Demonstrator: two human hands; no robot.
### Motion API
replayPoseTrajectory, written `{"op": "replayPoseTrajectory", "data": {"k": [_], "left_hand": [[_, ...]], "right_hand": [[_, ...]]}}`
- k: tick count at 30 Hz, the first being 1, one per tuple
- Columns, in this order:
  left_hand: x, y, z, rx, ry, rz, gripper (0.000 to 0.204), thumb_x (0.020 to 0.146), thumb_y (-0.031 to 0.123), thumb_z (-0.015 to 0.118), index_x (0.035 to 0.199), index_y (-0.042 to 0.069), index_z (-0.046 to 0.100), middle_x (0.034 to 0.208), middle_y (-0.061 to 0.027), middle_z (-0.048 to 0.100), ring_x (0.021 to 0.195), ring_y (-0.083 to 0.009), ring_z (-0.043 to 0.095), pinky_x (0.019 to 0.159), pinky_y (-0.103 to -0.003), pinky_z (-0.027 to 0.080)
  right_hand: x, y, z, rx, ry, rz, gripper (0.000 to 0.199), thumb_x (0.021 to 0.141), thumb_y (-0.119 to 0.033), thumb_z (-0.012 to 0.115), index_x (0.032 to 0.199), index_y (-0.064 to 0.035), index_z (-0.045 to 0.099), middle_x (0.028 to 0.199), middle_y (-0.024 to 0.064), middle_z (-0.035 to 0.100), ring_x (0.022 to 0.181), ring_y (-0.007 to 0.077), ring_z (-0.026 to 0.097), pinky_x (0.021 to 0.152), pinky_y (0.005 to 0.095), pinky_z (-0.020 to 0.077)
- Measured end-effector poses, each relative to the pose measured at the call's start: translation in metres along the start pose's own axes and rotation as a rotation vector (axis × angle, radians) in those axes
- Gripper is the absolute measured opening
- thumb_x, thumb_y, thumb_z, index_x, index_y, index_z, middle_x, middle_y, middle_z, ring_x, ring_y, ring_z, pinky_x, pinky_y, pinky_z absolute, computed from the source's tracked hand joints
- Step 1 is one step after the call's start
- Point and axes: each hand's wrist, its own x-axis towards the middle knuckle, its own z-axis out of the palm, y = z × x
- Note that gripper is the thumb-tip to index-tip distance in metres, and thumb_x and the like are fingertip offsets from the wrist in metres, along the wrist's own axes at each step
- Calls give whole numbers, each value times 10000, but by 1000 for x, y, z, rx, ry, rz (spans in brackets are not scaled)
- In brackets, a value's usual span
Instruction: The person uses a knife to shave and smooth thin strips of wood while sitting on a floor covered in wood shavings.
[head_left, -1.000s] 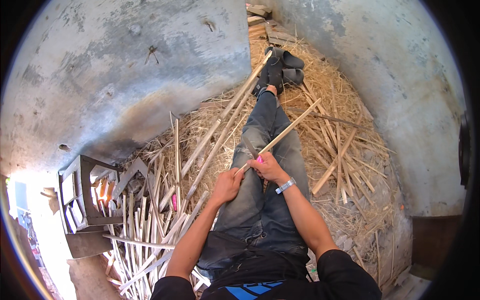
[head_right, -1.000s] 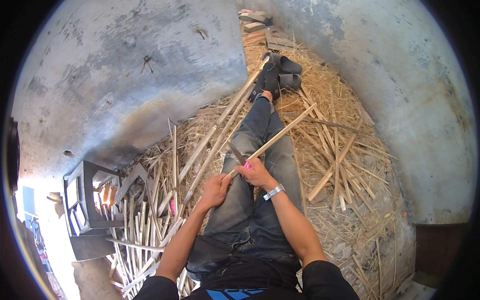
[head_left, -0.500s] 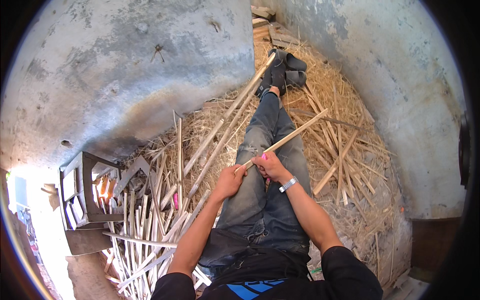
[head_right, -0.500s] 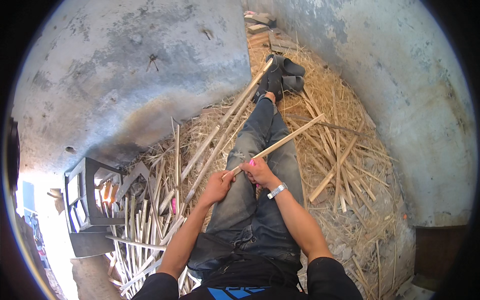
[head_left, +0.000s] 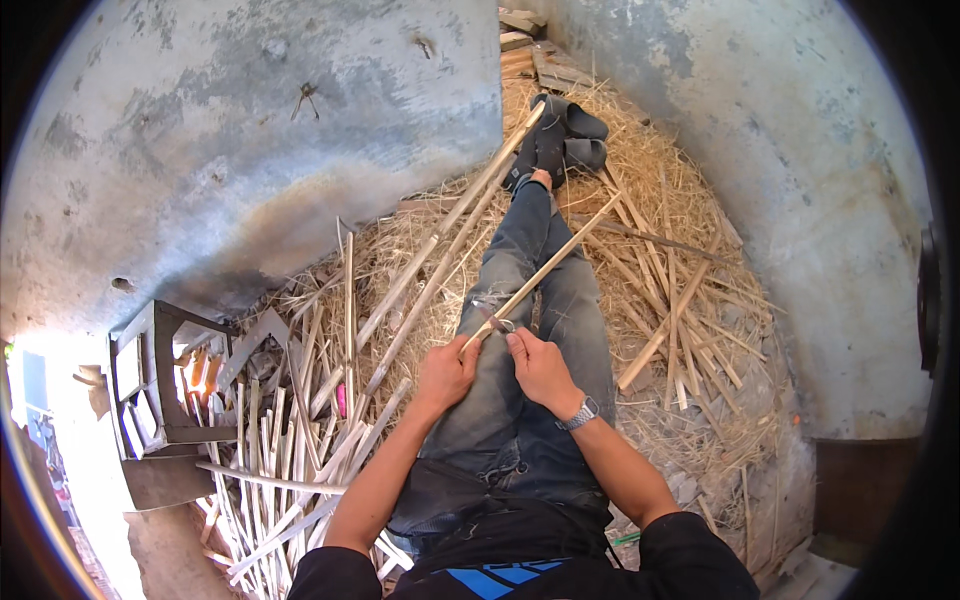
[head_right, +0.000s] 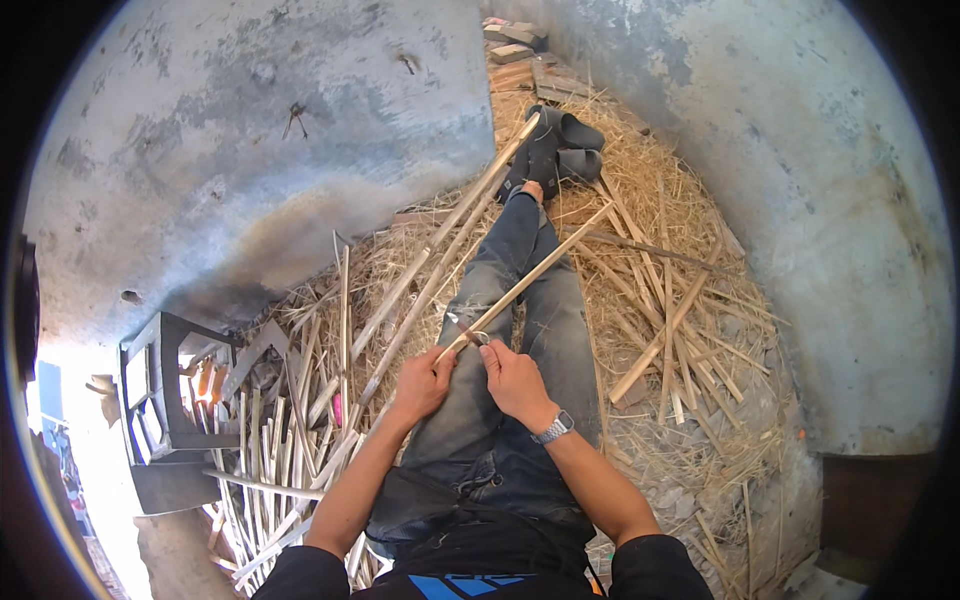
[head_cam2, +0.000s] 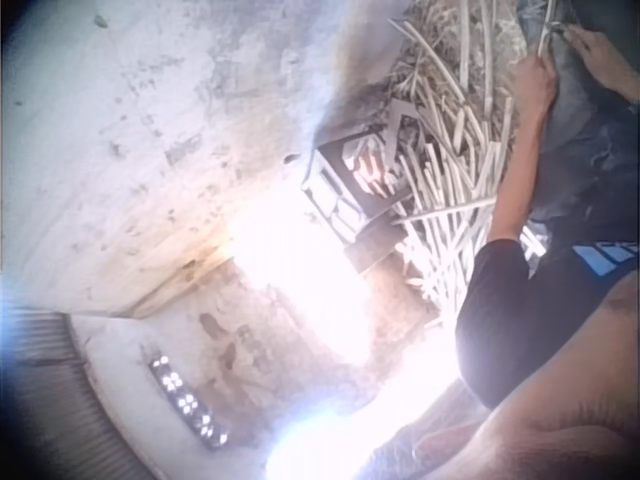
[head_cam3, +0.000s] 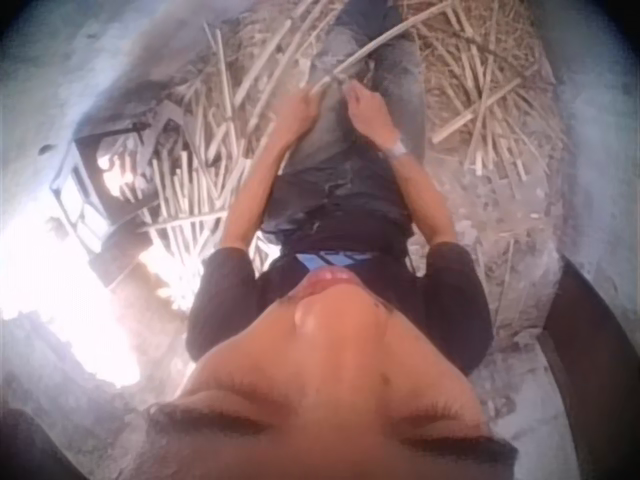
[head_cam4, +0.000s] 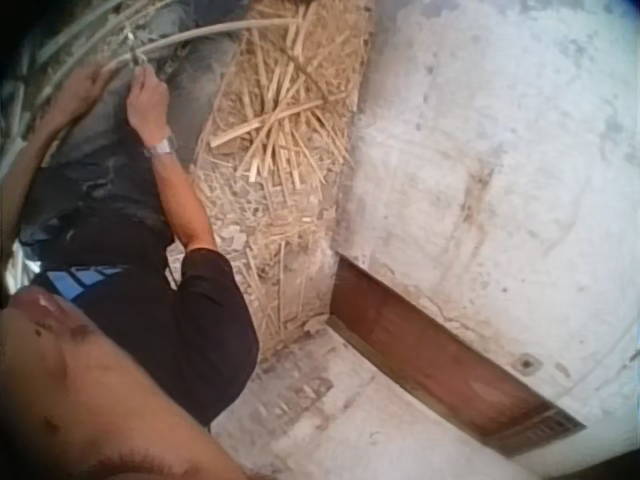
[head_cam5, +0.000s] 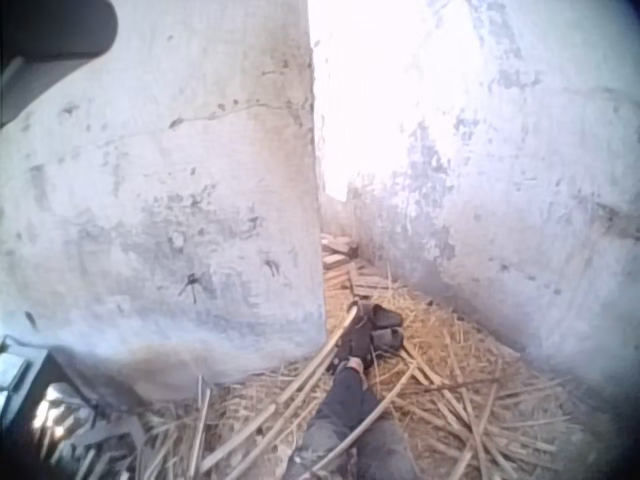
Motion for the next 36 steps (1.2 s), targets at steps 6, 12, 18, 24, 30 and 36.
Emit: {"op": "replayPoseTrajectory", "data": {"k": [6, 12, 18, 24, 30, 36], "left_hand": [[1, -2, -1, -4, -23, -2, 286, 1027, 365, 602, 1028, 111, 734, 710, -228, 666, 701, -450, 677, 645, -533, 530], [1, -9, 4, 44, -7, 87, 281, 1020, 331, 613, 958, 67, 685, 690, -229, 659, 673, -447, 672, 610, -539, 516], [7, -8, 5, 223, -69, 251, 288, 1016, 284, 632, 861, 42, 606, 632, -233, 610, 607, -448, 638, 562, -530, 489], [8, -3, 8, 256, -107, 257, 302, 1025, 287, 602, 877, 24, 608, 611, -236, 627, 578, -440, 649, 557, -537, 515], [13, 0, 14, 262, -85, 266, 318, 1028, 291, 591, 858, 23, 610, 616, -241, 628, 568, -442, 647, 543, -536, 511], [12, -8, 5, -133, -86, 40, 324, 1023, 345, 616, 926, 44, 689, 692, -240, 665, 670, -417, 692, 645, -500, 547]], "right_hand": [[4, 5, 13, -111, 42, -15, 297, 1086, -277, 516, 922, -39, 580, 672, 276, 617, 663, 508, 625, 586, 599, 476], [2, 13, 23, -184, 39, -32, 301, 1082, -270, 526, 918, -25, 587, 661, 276, 621, 640, 506, 627, 578, 590, 488], [5, 17, 12, -381, -19, -19, 323, 1083, -315, 512, 929, -35, 558, 650, 259, 649, 627, 494, 656, 583, 599, 524], [5, 20, 12, -445, -23, -54, 307, 1074, -330, 524, 951, -49, 537, 649, 226, 665, 602, 464, 673, 562, 582, 541], [15, 22, 19, -482, -45, -81, 302, 1072, -333, 528, 963, -52, 537, 643, 217, 655, 624, 455, 685, 563, 570, 550], [22, 33, 18, -35, 41, -39, 307, 1092, -347, 511, 1044, -48, 558, 695, 231, 657, 683, 437, 698, 637, 534, 544]]}}
